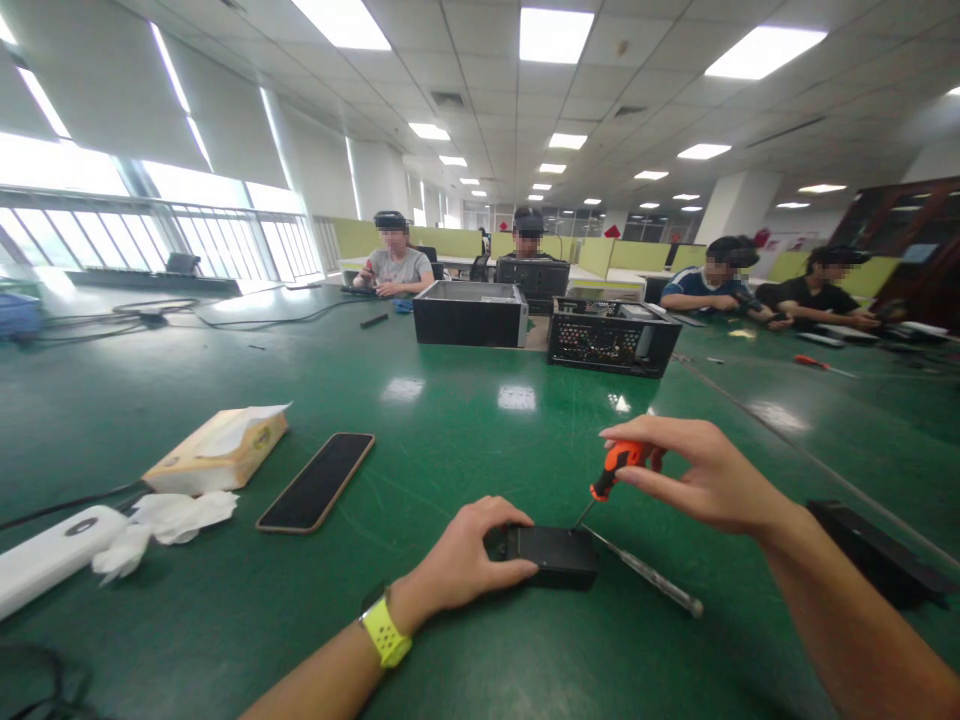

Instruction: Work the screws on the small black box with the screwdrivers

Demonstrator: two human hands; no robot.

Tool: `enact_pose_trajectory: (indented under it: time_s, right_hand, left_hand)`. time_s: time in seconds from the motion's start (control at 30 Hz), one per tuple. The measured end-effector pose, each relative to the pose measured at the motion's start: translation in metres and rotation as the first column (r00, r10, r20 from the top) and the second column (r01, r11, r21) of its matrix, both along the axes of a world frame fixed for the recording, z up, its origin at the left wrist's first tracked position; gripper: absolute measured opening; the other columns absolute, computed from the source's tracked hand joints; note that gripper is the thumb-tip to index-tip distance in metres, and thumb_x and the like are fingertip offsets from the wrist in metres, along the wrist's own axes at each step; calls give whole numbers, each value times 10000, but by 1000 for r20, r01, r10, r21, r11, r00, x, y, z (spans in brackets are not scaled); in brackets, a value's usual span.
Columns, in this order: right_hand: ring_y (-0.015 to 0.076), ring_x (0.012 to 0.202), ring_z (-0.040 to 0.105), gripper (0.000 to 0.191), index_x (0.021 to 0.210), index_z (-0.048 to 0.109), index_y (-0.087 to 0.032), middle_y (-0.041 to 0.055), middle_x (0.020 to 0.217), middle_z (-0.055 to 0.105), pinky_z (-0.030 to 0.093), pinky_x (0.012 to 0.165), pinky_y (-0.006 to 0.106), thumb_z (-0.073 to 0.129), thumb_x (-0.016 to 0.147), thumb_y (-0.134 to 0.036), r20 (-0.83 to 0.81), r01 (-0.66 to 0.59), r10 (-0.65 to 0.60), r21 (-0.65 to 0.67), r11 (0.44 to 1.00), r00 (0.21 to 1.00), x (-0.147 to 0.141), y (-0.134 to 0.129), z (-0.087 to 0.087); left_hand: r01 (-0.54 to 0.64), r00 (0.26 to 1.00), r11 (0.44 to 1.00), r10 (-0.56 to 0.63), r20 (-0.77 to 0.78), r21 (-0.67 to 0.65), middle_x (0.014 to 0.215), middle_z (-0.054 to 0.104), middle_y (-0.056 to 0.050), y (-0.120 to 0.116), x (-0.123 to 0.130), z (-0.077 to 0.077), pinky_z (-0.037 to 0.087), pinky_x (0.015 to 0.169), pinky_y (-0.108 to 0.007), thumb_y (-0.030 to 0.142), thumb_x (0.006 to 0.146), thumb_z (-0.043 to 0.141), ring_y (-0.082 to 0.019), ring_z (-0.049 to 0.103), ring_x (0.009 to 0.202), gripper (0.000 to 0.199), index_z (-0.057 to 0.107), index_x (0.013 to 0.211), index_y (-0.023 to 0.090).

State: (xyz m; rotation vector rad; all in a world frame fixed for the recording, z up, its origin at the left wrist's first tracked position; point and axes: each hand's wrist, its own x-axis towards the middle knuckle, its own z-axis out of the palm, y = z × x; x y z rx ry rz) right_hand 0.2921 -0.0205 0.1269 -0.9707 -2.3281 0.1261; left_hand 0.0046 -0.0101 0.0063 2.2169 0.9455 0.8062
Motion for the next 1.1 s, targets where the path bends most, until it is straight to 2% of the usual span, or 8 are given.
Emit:
enact_pose_trajectory:
  time_s: [0.13, 0.23, 0.3, 0.37, 0.47, 0.57, 0.87, 1.1]
  right_hand:
    - [108, 538, 549, 212, 777, 683, -183, -11, 642, 644, 400, 522, 237, 698, 845, -383, 38, 90, -91, 30, 995, 995, -1, -2, 1]
    - [124, 659, 591, 140, 933, 688, -192, 10, 788, 677, 439, 606, 239, 653, 876, -315, 52, 31, -32, 14, 999, 998, -1, -3, 3]
    - [134, 772, 615, 237, 1114, 647, -207, 25, 938, 684, 462, 676, 242, 625, 881, -244, 46, -13, 13, -7, 1000, 999, -1, -3, 4]
    - [127, 754, 608, 286, 1164, 624, -211, 22, 947, 679, 462, 657, 235, 625, 879, -235, 33, -9, 10, -30, 1000, 999, 0, -3, 4]
    - [112, 580, 527, 190, 893, 678, -186, -5, 714, 630, 403, 534, 234, 681, 854, -373, 39, 95, -94, -24, 995, 995, 0, -3, 3]
    - [98, 472, 418, 357, 645, 604, -185, -32, 532, 516, 328, 463, 244, 709, 809, -484, 3, 202, -202, 8, 979, 979, -4, -4, 1]
    - [120, 511, 542, 269, 790, 642, -176, 19, 677, 659, 410, 460, 237, 643, 857, -437, -230, 109, -185, -306, 946, 955, -29, -9, -11]
    - [129, 540, 556, 276, 790, 637, -167, 29, 699, 670, 424, 481, 246, 642, 853, -436, -214, 116, -195, -333, 936, 957, -28, -4, -14]
  left_hand:
    - [-4, 1000, 1000, 4, -4, 4, 1019, 683, -39, 1, 0, -2, 446, 890, -349, 311, 735, 804, -233, 622, 961, 363, 675, 1058, 208]
    - [-3, 1000, 1000, 3, -12, 4, 1019, 681, -41, 1, 0, -2, 447, 886, -350, 320, 738, 802, -233, 620, 959, 365, 673, 1061, 209]
    - [-2, 1000, 1000, 2, -15, 4, 1017, 681, -41, 1, -1, -1, 446, 885, -350, 325, 740, 801, -231, 619, 955, 363, 673, 1059, 211]
    - [-1, 1000, 1000, 1, -14, 5, 1016, 681, -39, 1, 0, 0, 445, 885, -348, 322, 741, 799, -228, 618, 953, 359, 672, 1058, 211]
    - [5, 1000, 1000, -5, -10, 11, 1008, 682, -39, 1, 0, 2, 445, 881, -345, 319, 743, 796, -228, 615, 949, 350, 674, 1051, 207]
    - [15, 1000, 1000, -15, -1, 22, 1000, 680, -44, 0, 1, 4, 448, 878, -347, 329, 745, 792, -232, 608, 945, 337, 677, 1035, 202]
    - [32, 999, 998, -34, 35, 52, 1026, 668, -52, 0, 0, -1, 454, 876, -347, 319, 762, 779, -232, 594, 954, 345, 653, 1061, 201]
    - [24, 999, 998, -26, 40, 51, 1033, 668, -59, 0, 1, -2, 462, 879, -350, 311, 750, 788, -236, 600, 960, 352, 656, 1055, 192]
